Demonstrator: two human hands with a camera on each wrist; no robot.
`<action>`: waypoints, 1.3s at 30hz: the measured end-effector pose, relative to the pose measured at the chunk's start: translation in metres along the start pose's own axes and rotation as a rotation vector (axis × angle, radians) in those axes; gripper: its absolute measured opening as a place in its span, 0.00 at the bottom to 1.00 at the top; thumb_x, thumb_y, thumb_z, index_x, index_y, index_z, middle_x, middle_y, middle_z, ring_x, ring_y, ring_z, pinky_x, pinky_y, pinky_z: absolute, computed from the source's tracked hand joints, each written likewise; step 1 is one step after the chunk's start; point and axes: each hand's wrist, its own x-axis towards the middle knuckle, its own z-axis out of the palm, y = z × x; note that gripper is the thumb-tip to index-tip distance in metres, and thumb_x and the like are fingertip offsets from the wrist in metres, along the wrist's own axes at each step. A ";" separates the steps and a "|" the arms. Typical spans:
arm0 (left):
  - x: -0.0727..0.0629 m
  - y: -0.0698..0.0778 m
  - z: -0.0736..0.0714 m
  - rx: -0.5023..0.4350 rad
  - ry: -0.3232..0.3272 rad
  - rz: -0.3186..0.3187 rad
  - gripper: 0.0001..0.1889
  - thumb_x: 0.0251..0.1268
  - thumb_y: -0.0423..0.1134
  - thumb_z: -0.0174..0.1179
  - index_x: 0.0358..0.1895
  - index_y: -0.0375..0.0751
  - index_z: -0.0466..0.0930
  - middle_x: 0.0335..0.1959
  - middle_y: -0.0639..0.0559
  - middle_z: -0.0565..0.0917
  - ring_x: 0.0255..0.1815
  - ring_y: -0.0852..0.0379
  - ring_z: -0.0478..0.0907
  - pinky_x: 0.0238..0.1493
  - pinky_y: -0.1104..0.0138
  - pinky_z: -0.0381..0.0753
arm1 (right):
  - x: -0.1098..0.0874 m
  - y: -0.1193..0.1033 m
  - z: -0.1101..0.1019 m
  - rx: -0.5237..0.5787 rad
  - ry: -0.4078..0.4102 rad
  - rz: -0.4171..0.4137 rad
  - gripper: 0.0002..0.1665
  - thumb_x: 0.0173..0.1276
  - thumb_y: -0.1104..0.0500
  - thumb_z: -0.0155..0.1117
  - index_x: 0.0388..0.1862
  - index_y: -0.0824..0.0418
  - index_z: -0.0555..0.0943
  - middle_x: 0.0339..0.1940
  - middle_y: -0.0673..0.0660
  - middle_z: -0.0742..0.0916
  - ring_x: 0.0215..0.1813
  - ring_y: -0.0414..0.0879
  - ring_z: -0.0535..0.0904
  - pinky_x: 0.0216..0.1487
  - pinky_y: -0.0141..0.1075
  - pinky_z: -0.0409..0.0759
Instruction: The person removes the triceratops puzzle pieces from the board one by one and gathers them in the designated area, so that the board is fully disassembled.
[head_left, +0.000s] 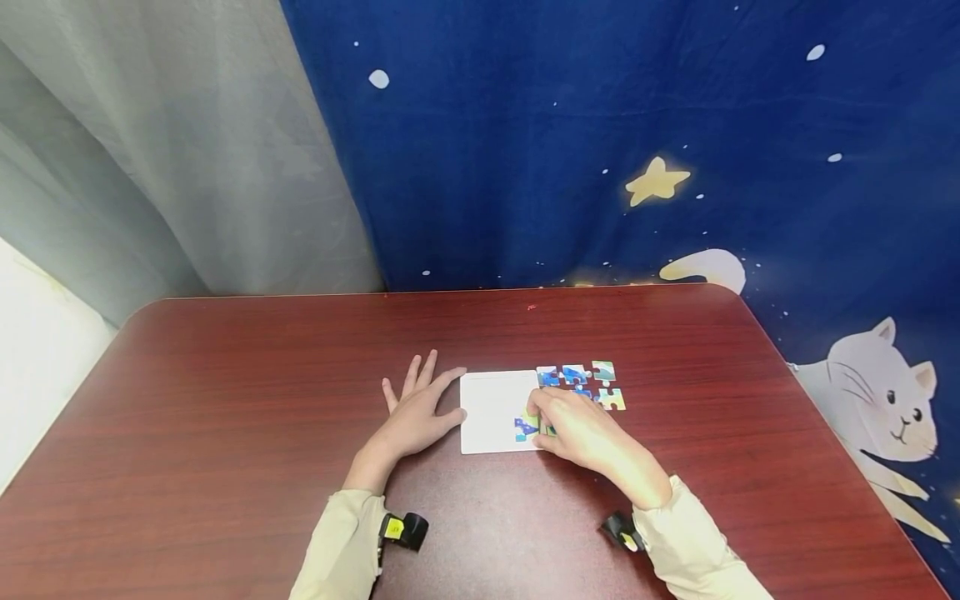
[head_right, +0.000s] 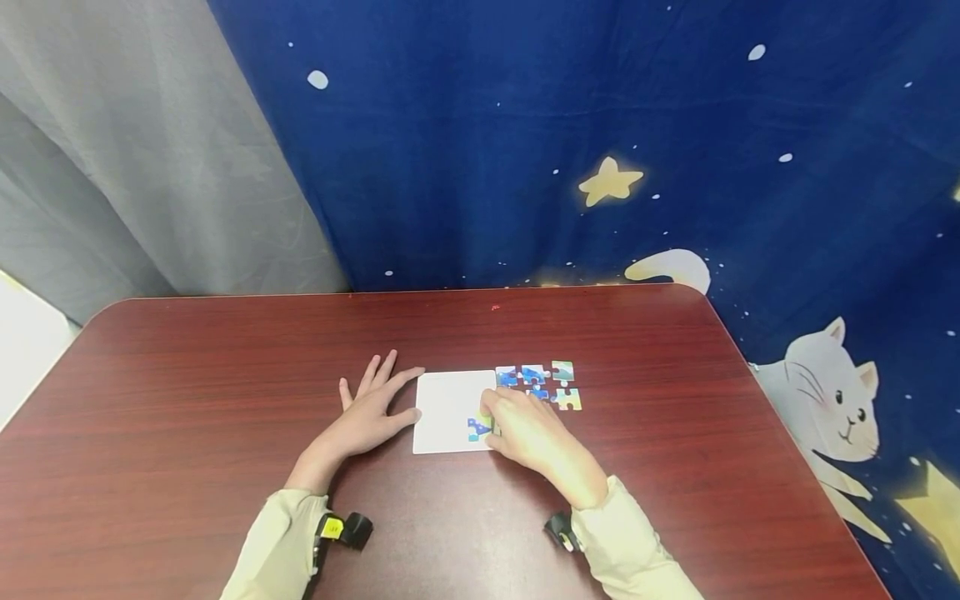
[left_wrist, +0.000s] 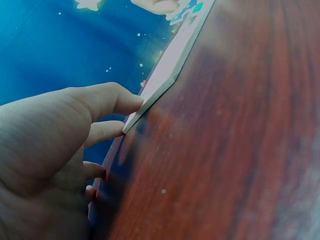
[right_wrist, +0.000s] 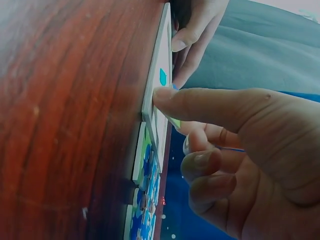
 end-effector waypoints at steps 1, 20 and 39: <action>0.000 0.000 0.000 -0.009 0.000 0.001 0.31 0.54 0.46 0.59 0.65 0.51 0.68 0.73 0.38 0.48 0.73 0.41 0.35 0.57 0.35 0.20 | 0.000 -0.001 0.000 -0.011 -0.002 0.004 0.16 0.50 0.60 0.75 0.32 0.58 0.75 0.25 0.46 0.76 0.26 0.38 0.71 0.27 0.32 0.70; 0.001 0.003 -0.002 0.029 -0.036 -0.016 0.31 0.56 0.47 0.59 0.66 0.53 0.66 0.74 0.40 0.46 0.73 0.43 0.33 0.57 0.35 0.21 | 0.002 0.005 -0.009 -0.021 0.015 -0.048 0.12 0.47 0.57 0.70 0.30 0.57 0.77 0.20 0.43 0.73 0.24 0.38 0.67 0.24 0.30 0.67; 0.000 0.001 -0.001 0.036 -0.027 -0.008 0.31 0.55 0.47 0.59 0.66 0.53 0.67 0.74 0.39 0.47 0.73 0.42 0.34 0.57 0.34 0.22 | -0.048 0.069 -0.046 -0.015 0.097 0.086 0.15 0.43 0.60 0.72 0.30 0.56 0.76 0.18 0.42 0.69 0.23 0.35 0.65 0.27 0.31 0.65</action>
